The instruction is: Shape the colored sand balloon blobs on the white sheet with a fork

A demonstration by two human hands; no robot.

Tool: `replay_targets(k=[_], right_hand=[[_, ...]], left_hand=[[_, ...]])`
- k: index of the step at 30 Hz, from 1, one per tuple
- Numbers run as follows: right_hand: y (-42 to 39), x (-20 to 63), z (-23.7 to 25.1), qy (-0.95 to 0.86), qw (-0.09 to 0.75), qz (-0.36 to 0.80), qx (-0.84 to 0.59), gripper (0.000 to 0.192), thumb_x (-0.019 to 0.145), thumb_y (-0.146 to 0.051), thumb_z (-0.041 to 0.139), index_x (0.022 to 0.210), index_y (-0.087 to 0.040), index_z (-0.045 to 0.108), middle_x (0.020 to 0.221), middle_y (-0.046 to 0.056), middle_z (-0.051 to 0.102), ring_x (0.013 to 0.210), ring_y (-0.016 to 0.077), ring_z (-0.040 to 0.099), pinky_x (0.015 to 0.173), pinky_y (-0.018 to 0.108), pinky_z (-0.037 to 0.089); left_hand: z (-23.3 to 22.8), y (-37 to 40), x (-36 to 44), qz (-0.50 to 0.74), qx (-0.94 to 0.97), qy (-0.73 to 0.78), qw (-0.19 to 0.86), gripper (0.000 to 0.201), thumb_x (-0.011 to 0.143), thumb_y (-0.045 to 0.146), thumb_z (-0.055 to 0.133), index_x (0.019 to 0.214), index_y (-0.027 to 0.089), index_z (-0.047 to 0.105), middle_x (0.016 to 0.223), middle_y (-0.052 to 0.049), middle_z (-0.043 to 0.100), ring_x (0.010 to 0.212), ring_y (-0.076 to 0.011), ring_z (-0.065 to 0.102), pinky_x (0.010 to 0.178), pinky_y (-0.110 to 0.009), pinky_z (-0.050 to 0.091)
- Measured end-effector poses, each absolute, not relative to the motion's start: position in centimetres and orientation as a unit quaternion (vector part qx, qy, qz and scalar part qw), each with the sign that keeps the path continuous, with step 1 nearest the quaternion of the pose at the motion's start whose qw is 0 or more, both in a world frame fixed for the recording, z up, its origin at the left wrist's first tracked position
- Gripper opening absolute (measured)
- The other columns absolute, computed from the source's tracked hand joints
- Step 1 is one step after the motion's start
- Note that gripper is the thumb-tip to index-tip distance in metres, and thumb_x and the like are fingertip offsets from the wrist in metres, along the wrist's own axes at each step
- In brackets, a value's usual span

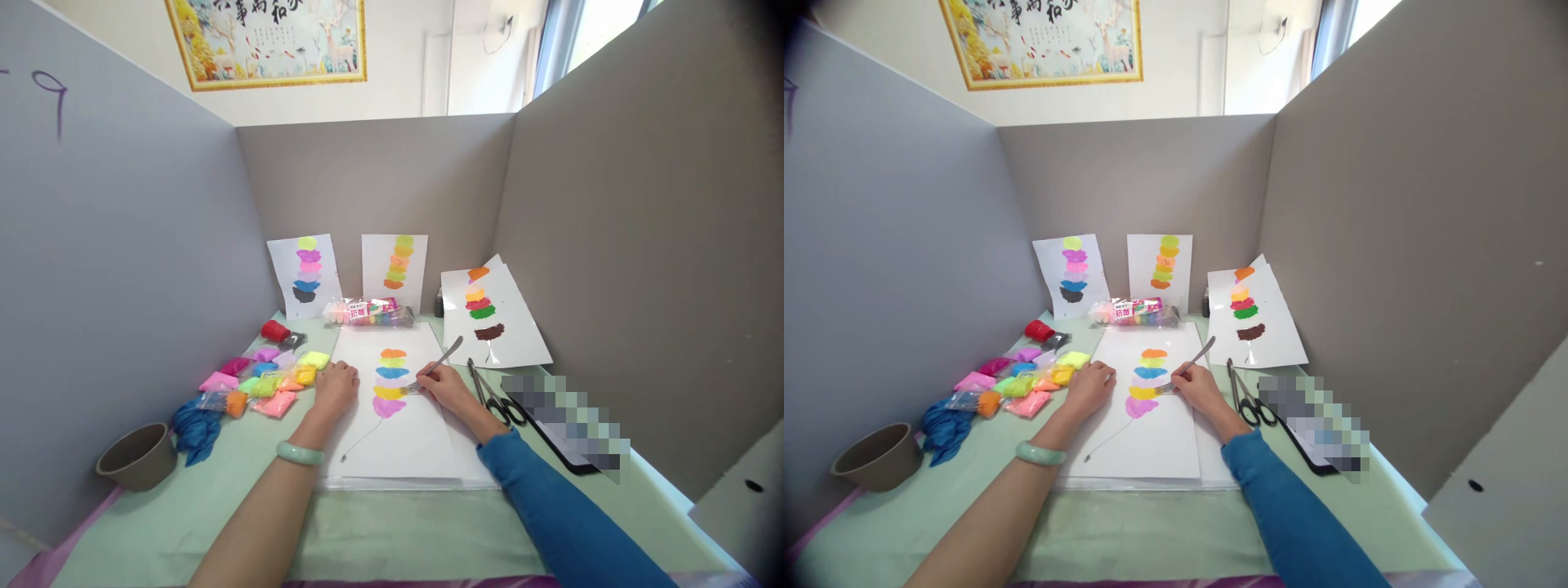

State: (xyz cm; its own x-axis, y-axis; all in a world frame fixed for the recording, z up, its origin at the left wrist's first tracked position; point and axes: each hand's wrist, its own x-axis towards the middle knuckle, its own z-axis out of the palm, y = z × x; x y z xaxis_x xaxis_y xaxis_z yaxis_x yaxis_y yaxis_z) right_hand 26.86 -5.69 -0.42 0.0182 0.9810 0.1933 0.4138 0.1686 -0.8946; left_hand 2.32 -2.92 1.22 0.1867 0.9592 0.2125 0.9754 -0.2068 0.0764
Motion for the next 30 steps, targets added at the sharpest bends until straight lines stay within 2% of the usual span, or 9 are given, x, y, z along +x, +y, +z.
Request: replay_targets(k=[17, 27, 30], right_hand=[[-6.0, 26.8, 0.3, -0.599, 0.444, 0.326, -0.582, 0.009, 0.070, -0.022, 0.057, 0.073, -0.016, 0.063, 0.059, 0.002, 0.064, 0.051, 0.0120, 0.052, 0.051, 0.023, 0.036], [-5.7, 27.6, 0.0, -0.558, 0.501, 0.367, -0.550, 0.011, 0.069, -0.027, 0.058, 0.074, -0.017, 0.059, 0.052, -0.001, 0.058, 0.046, 0.0113, 0.048, 0.048, 0.023, 0.034], [-5.9, 27.8, 0.2, -0.567, 0.492, 0.350, -0.561, 0.010, 0.068, -0.026, 0.058, 0.072, -0.017, 0.059, 0.052, -0.001, 0.058, 0.048, 0.0118, 0.049, 0.049, 0.024, 0.035]], left_hand=[[1.4, -3.0, 2.3, -0.103, -0.768, -0.631, 0.037, 0.028, 0.092, 0.029, 0.045, 0.104, 0.023, 0.069, 0.115, -0.008, 0.062, 0.109, -0.0260, 0.051, 0.085, -0.038, 0.040], [1.1, -2.7, 2.2, -0.101, -0.768, -0.632, 0.038, 0.029, 0.091, 0.029, 0.044, 0.105, 0.023, 0.069, 0.116, -0.008, 0.062, 0.109, -0.0263, 0.050, 0.085, -0.038, 0.040], [1.1, -2.7, 2.2, -0.107, -0.770, -0.628, 0.039, 0.029, 0.091, 0.029, 0.045, 0.106, 0.023, 0.069, 0.115, -0.009, 0.063, 0.109, -0.0267, 0.051, 0.086, -0.039, 0.040]])
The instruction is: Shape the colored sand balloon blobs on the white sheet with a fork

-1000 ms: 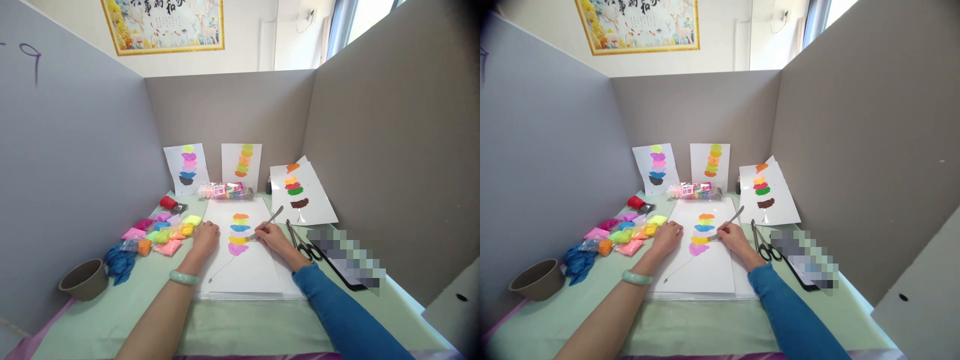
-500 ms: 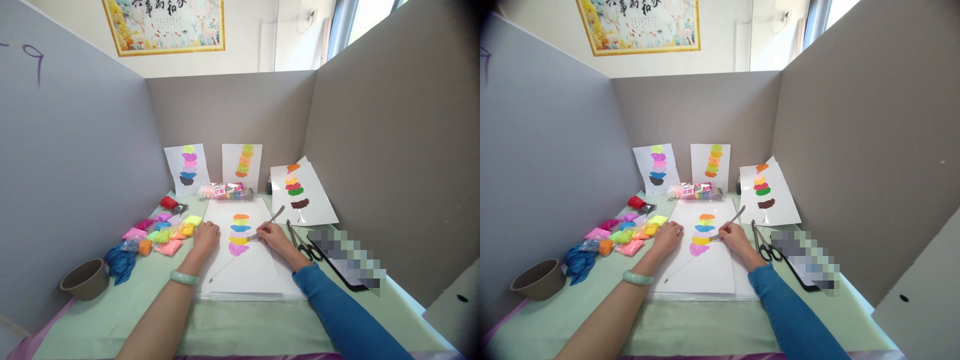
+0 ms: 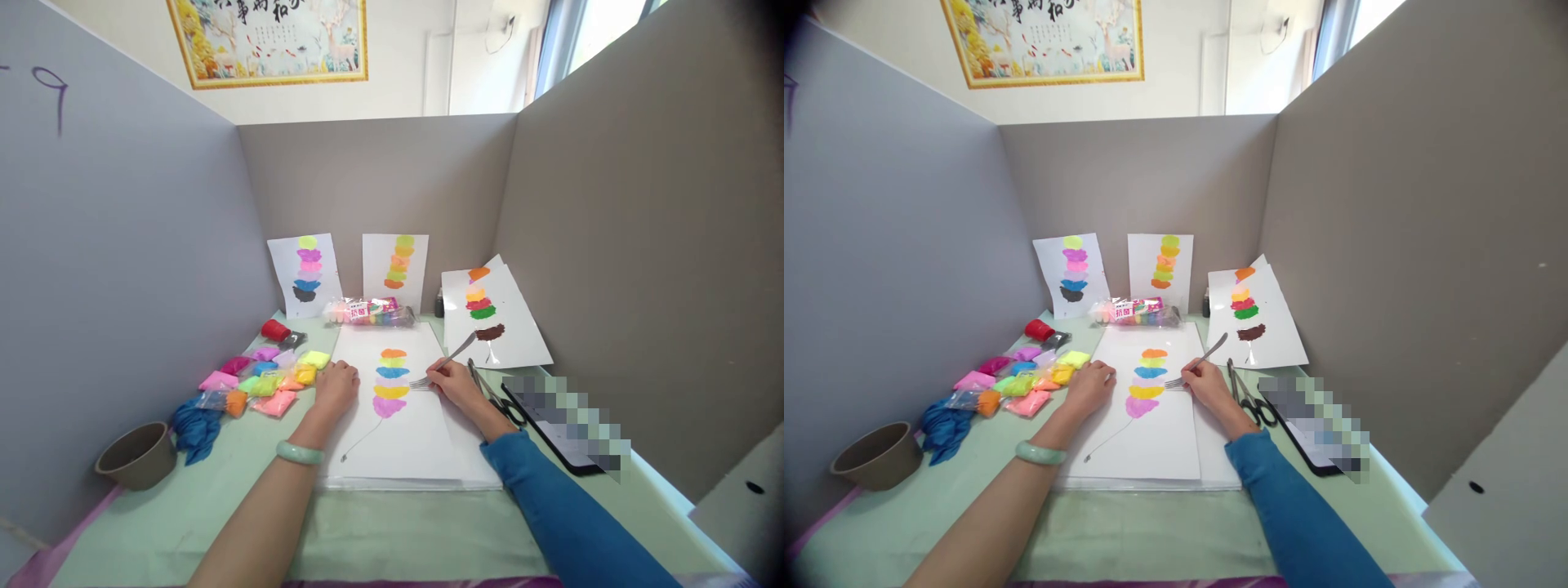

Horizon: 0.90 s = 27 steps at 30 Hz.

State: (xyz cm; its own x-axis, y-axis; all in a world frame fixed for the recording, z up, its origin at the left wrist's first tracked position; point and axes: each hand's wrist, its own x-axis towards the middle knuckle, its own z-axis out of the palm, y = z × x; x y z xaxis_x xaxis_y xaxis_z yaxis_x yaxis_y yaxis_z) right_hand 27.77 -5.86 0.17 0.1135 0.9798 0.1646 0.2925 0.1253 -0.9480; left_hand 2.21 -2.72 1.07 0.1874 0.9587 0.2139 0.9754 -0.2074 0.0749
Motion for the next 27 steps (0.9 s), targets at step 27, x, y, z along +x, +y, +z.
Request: replay_targets(k=[27], right_hand=[[-5.2, 28.0, -0.8, -0.583, 0.475, 0.338, -0.565, 0.007, 0.066, -0.022, 0.057, 0.070, -0.017, 0.060, 0.051, -0.001, 0.058, 0.049, 0.0116, 0.051, 0.049, 0.022, 0.035]], left_hand=[[1.3, -2.9, 2.3, -0.107, -0.769, -0.629, 0.037, 0.029, 0.091, 0.029, 0.045, 0.105, 0.023, 0.070, 0.114, -0.009, 0.063, 0.109, -0.0267, 0.051, 0.086, -0.039, 0.041]])
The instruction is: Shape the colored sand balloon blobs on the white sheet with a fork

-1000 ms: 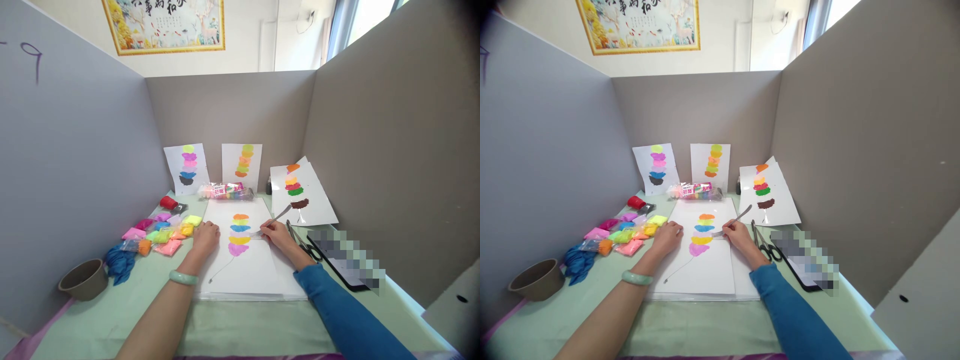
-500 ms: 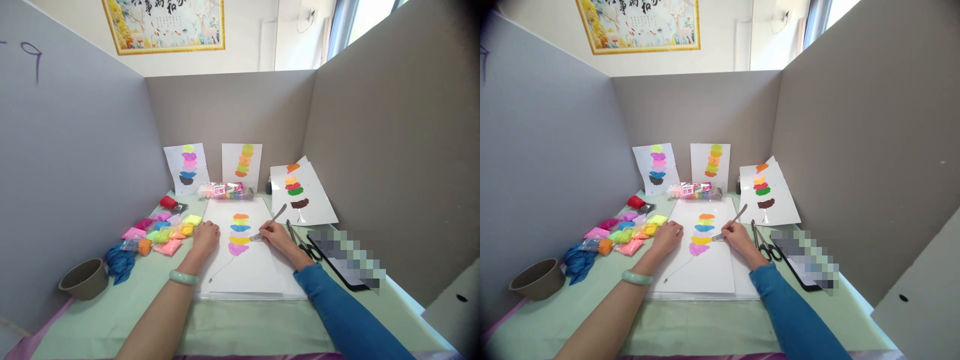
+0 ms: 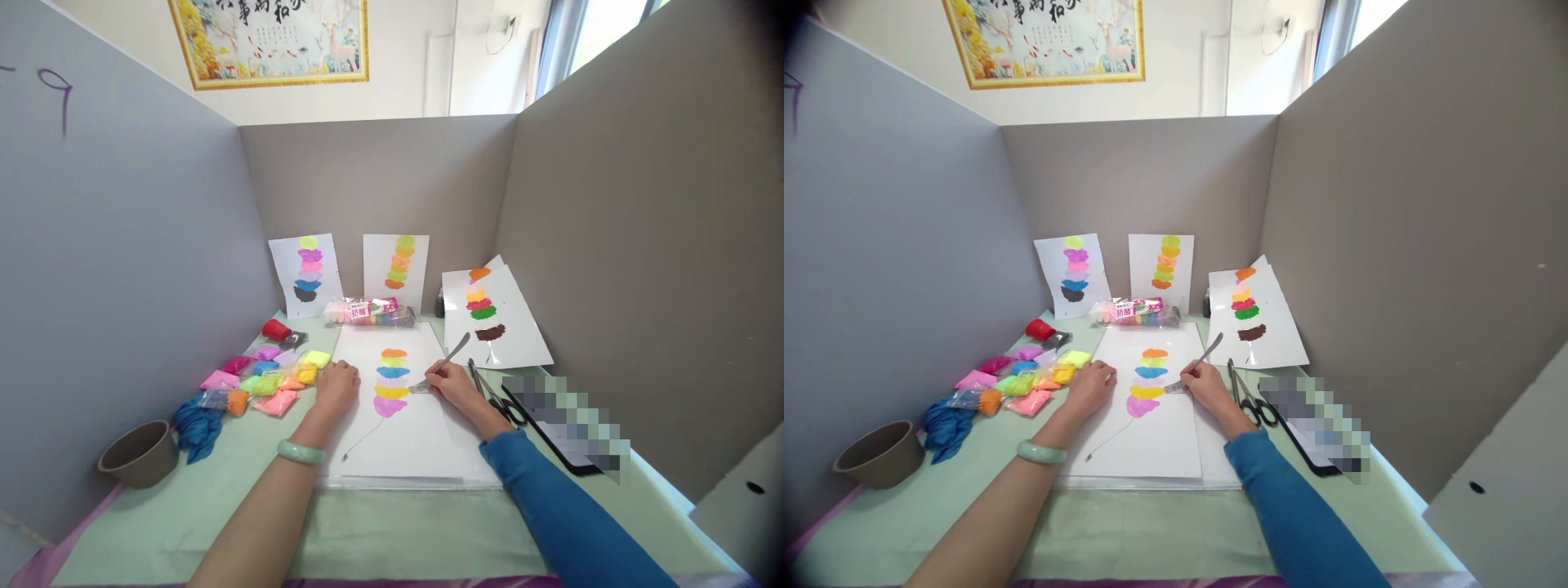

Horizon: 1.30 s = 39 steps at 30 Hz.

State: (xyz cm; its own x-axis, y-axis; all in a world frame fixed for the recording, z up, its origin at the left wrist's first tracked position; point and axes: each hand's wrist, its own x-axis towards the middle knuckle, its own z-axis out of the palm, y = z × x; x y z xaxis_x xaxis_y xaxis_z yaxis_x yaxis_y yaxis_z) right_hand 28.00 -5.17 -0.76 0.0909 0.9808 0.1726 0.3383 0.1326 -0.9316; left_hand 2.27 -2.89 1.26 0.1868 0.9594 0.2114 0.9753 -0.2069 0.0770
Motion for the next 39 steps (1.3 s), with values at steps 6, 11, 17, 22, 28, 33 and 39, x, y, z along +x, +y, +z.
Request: replay_targets(k=[6, 11, 17, 22, 28, 33, 39], right_hand=[[-5.8, 27.8, 0.3, -0.493, 0.533, 0.425, -0.540, 0.014, 0.065, -0.028, 0.060, 0.074, -0.017, 0.057, 0.051, -0.002, 0.057, 0.040, 0.0083, 0.040, 0.040, 0.021, 0.024], [-5.8, 27.7, 0.4, -0.475, 0.572, 0.412, -0.527, 0.021, 0.065, -0.033, 0.063, 0.077, -0.016, 0.058, 0.059, 0.002, 0.062, 0.042, 0.0081, 0.042, 0.040, 0.021, 0.026], [-5.5, 27.5, -0.3, -0.534, 0.544, 0.347, -0.547, 0.026, 0.066, -0.039, 0.060, 0.077, -0.016, 0.060, 0.059, 0.003, 0.064, 0.043, 0.0098, 0.044, 0.043, 0.023, 0.031], [-5.5, 27.6, -0.8, -0.560, 0.504, 0.308, -0.581, 0.030, 0.064, -0.044, 0.060, 0.076, -0.016, 0.063, 0.059, 0.004, 0.066, 0.047, 0.0135, 0.050, 0.048, 0.026, 0.035], [-5.2, 27.7, -1.0, -0.576, 0.471, 0.283, -0.606, 0.034, 0.064, -0.047, 0.059, 0.077, -0.016, 0.065, 0.059, 0.006, 0.067, 0.049, 0.0170, 0.054, 0.052, 0.029, 0.038], [-5.0, 27.8, -1.2, -0.580, 0.459, 0.278, -0.614, 0.034, 0.064, -0.047, 0.058, 0.077, -0.017, 0.065, 0.060, 0.005, 0.068, 0.051, 0.0181, 0.055, 0.053, 0.030, 0.039], [-4.9, 27.8, -1.6, -0.574, 0.477, 0.278, -0.605, 0.028, 0.065, -0.043, 0.060, 0.075, -0.018, 0.065, 0.058, 0.006, 0.067, 0.049, 0.0183, 0.055, 0.051, 0.030, 0.038]], left_hand=[[1.1, -2.9, 2.3, -0.112, -0.771, -0.626, 0.038, 0.029, 0.091, 0.028, 0.045, 0.103, 0.022, 0.070, 0.113, -0.009, 0.063, 0.109, -0.0269, 0.052, 0.086, -0.039, 0.041], [1.2, -2.8, 2.2, -0.123, -0.767, -0.629, 0.021, 0.028, 0.090, 0.026, 0.046, 0.103, 0.021, 0.071, 0.114, -0.009, 0.064, 0.110, -0.0276, 0.053, 0.088, -0.039, 0.041], [5.2, -3.7, 1.7, -0.188, -0.767, -0.613, -0.020, 0.030, 0.090, 0.024, 0.049, 0.113, 0.016, 0.067, 0.119, -0.010, 0.063, 0.111, -0.0241, 0.057, 0.095, -0.033, 0.041], [11.0, -7.8, 1.2, -0.284, -0.790, -0.539, 0.066, 0.026, 0.087, 0.026, 0.056, 0.111, 0.019, 0.066, 0.117, -0.007, 0.064, 0.110, -0.0239, 0.056, 0.096, -0.035, 0.043], [9.7, -14.1, -3.9, -0.510, -0.563, -0.578, 0.299, 0.044, 0.087, 0.035, 0.058, 0.127, 0.018, 0.053, 0.134, -0.016, 0.047, 0.124, -0.0307, 0.042, 0.103, -0.046, 0.034], [4.0, -16.8, -12.2, -0.500, -0.344, -0.718, 0.341, 0.087, 0.072, 0.055, 0.069, 0.137, 0.009, 0.036, 0.136, -0.024, 0.038, 0.129, -0.0391, 0.033, 0.105, -0.055, 0.027], [0.0, -17.0, -17.4, -0.427, -0.284, -0.839, 0.182, 0.094, 0.070, 0.047, 0.073, 0.135, -0.004, 0.030, 0.123, -0.028, 0.052, 0.120, -0.0385, 0.047, 0.100, -0.046, 0.037]])
